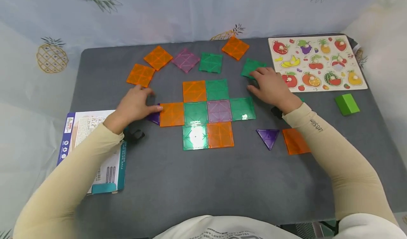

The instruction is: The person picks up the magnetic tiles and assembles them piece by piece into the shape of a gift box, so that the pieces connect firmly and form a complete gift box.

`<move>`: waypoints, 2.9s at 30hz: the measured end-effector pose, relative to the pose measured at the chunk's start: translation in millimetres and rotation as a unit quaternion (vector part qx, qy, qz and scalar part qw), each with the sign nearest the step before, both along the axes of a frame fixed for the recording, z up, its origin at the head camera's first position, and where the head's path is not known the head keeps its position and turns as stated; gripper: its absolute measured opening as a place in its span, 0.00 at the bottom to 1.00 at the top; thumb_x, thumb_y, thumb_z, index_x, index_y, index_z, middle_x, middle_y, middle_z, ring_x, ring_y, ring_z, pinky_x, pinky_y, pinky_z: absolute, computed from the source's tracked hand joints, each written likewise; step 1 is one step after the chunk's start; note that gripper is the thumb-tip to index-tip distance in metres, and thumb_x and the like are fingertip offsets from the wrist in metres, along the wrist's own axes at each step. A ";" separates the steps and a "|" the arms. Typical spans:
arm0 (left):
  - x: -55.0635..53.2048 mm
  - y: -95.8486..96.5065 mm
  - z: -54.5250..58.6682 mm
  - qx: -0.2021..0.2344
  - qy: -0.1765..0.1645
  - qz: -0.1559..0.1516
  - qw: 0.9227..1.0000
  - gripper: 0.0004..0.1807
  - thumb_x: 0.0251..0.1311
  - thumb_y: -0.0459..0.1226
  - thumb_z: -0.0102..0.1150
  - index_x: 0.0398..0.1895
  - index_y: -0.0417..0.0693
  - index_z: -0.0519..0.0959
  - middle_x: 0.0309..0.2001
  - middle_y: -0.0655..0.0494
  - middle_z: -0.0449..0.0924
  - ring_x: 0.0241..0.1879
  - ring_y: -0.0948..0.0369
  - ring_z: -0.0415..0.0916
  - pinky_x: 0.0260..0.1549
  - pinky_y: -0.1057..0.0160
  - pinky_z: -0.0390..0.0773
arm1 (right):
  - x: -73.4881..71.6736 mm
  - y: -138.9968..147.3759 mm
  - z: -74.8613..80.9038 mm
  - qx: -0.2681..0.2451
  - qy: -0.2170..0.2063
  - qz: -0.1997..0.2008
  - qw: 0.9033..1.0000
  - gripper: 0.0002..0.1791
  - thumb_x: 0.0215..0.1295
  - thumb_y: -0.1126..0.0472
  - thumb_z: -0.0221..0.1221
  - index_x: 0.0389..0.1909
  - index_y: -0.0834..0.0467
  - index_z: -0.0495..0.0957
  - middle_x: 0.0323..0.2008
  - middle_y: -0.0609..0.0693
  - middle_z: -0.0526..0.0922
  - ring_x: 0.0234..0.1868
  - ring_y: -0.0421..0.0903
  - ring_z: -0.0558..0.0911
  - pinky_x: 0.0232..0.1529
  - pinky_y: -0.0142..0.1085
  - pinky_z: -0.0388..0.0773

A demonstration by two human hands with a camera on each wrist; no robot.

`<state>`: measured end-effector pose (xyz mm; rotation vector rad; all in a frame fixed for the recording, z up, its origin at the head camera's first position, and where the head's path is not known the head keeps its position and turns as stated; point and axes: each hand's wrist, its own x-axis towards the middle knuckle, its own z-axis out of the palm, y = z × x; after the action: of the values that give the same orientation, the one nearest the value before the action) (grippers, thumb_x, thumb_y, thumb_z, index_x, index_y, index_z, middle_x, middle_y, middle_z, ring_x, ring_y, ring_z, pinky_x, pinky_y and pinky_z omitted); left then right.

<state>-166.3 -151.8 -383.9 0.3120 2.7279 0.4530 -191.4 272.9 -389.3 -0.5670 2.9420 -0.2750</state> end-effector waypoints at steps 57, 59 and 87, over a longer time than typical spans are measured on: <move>-63.3 -14.3 -6.6 -0.024 0.055 0.014 0.998 0.31 0.61 0.42 0.55 0.63 0.32 0.67 0.49 0.31 0.75 0.45 0.40 0.70 0.48 0.42 0.71 | -34.5 32.7 -0.5 0.037 -0.052 -0.049 0.997 0.36 0.65 0.44 0.58 0.64 0.63 0.62 0.60 0.67 0.72 0.56 0.68 0.69 0.57 0.61 0.67; -55.3 -17.2 -4.1 -0.006 0.071 0.014 0.997 0.31 0.59 0.41 0.57 0.63 0.33 0.67 0.48 0.31 0.76 0.41 0.41 0.71 0.44 0.43 0.73 | -29.7 31.5 1.1 0.043 -0.038 -0.049 0.997 0.38 0.63 0.43 0.60 0.65 0.63 0.63 0.59 0.66 0.74 0.55 0.68 0.70 0.56 0.60 0.68; 90.0 12.8 4.7 0.017 0.071 -0.289 0.954 0.28 0.46 0.39 0.67 0.53 0.38 0.80 0.55 0.37 0.75 0.51 0.44 0.72 0.47 0.49 0.78 | 92.7 -5.7 38.1 -0.022 -0.146 0.250 0.957 0.25 0.54 0.45 0.68 0.48 0.57 0.84 0.50 0.59 0.83 0.48 0.52 0.84 0.46 0.45 0.81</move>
<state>-76.3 -139.0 -379.2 1.1483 2.5877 0.3154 -98.7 267.2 -351.3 -1.1375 2.4129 -0.3295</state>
